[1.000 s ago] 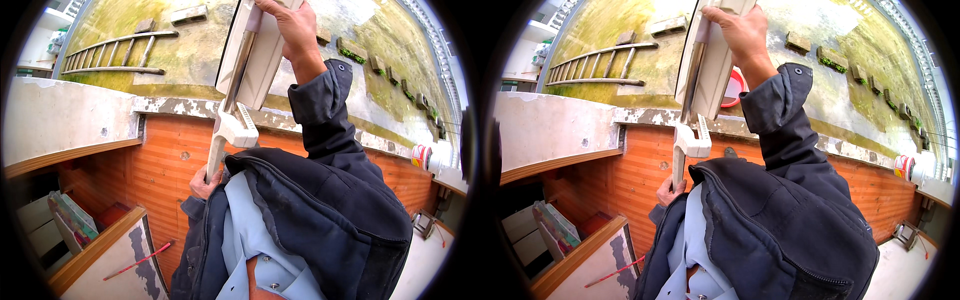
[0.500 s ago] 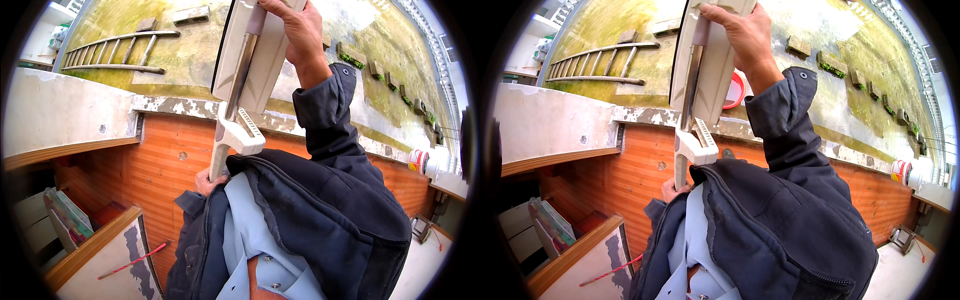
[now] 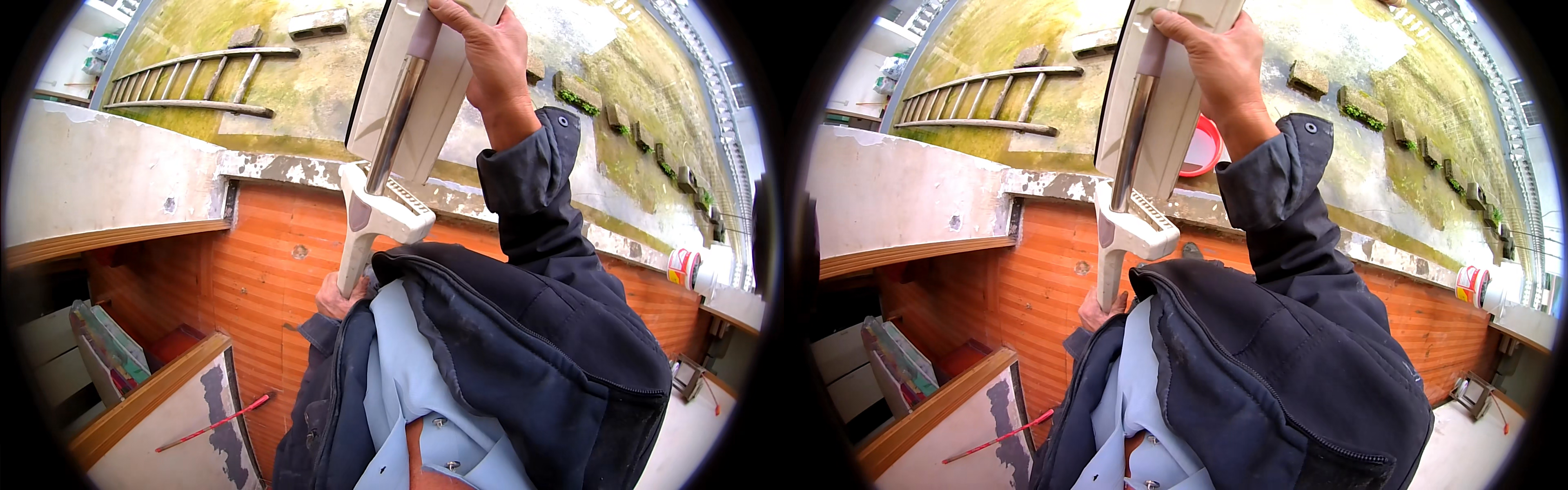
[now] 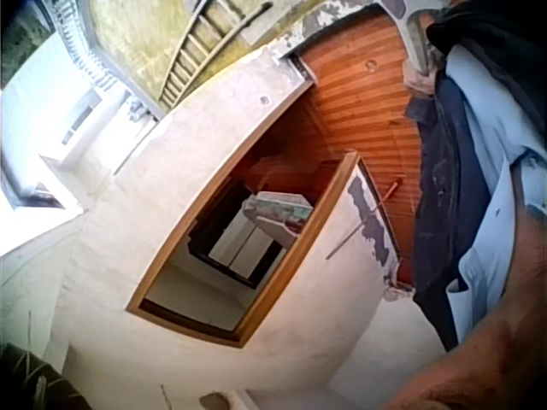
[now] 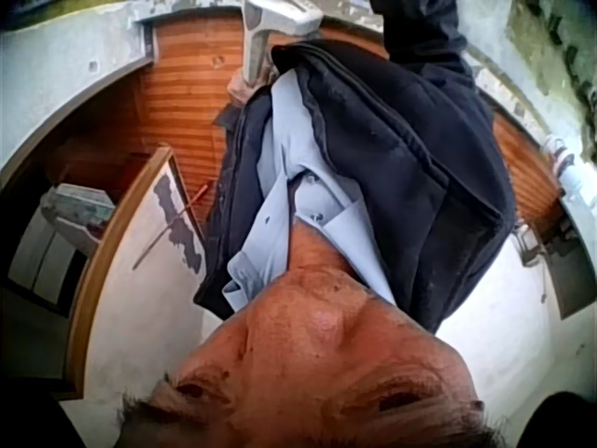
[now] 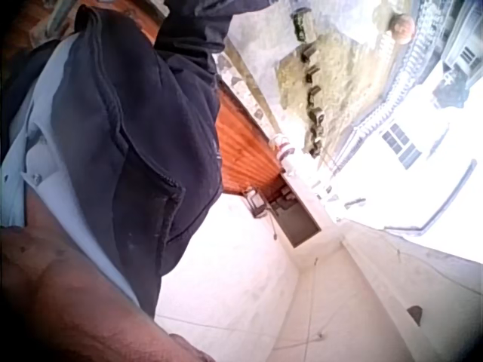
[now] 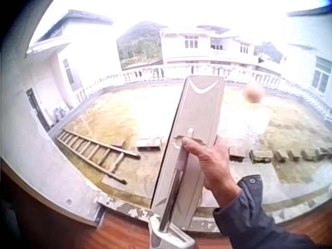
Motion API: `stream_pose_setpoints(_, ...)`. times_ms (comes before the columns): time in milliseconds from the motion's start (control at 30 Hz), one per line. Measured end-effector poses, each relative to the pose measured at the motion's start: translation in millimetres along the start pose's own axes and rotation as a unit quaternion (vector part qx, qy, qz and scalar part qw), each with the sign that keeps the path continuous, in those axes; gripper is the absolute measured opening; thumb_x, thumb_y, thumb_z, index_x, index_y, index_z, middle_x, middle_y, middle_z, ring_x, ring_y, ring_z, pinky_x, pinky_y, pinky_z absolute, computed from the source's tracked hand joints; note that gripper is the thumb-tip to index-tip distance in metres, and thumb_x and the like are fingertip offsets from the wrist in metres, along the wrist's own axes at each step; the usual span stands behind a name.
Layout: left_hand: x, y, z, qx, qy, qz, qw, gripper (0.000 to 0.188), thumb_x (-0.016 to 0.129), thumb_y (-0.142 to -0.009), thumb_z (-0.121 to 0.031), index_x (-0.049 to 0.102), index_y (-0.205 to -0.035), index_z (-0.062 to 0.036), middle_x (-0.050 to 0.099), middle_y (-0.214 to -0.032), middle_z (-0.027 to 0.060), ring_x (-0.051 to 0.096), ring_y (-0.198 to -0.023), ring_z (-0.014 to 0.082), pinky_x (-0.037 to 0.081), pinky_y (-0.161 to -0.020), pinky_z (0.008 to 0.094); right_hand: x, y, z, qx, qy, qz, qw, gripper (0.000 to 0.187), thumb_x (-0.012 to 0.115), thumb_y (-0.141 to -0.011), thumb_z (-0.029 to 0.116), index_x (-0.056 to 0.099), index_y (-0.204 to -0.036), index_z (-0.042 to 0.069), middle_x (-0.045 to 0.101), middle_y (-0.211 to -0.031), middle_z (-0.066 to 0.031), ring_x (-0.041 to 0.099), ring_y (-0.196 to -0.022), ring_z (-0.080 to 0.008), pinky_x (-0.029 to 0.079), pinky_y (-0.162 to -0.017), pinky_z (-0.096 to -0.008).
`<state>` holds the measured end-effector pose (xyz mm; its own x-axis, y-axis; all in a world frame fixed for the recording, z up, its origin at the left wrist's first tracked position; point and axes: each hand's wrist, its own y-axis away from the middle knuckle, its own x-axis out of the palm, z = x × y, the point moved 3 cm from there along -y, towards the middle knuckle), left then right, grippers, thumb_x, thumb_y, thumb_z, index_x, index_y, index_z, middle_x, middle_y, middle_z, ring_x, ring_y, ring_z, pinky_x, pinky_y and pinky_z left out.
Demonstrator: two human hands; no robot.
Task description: The person assembles a window cleaning tool by attaching a squeegee head to a telescopic pole and then fitting a grey scrubber pad onto the head. The person demonstrates the locking mechanism of the pole and shows the assembled tool.
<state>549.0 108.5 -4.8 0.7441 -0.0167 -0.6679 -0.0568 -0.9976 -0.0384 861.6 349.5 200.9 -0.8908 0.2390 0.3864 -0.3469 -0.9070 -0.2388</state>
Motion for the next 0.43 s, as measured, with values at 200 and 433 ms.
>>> stream_pose_setpoints(200, 0, 4, 9, 0.004, -0.017, 0.003, 1.0, 0.046, 0.078, -0.078, -0.045, 0.062, -0.087, -0.0022, 0.062, -0.078, 0.017, 0.063, -0.068, 0.0349, 0.05, -0.058, 0.0428, 3, 2, 0, -0.01, -0.009, 0.013, 1.0, 0.027, 0.07, -0.084, 0.004, 0.063, -0.109, -0.002, 0.068, -0.1, -0.007, 0.063, -0.087, -0.0143, 0.05, -0.079, -0.027)
stream_pose_setpoints(433, 1, 6, 11, -0.003, -0.019, 0.003, 1.0, 0.046, 0.077, -0.079, -0.044, 0.063, -0.09, -0.0021, 0.064, -0.08, 0.0169, 0.064, -0.07, 0.0341, 0.051, -0.06, 0.0426, 3, 2, -3, -0.003, -0.032, 0.02, 0.999, 0.031, 0.069, -0.085, 0.006, 0.061, -0.114, 0.0, 0.068, -0.104, -0.0072, 0.063, -0.091, -0.015, 0.05, -0.084, -0.0278)
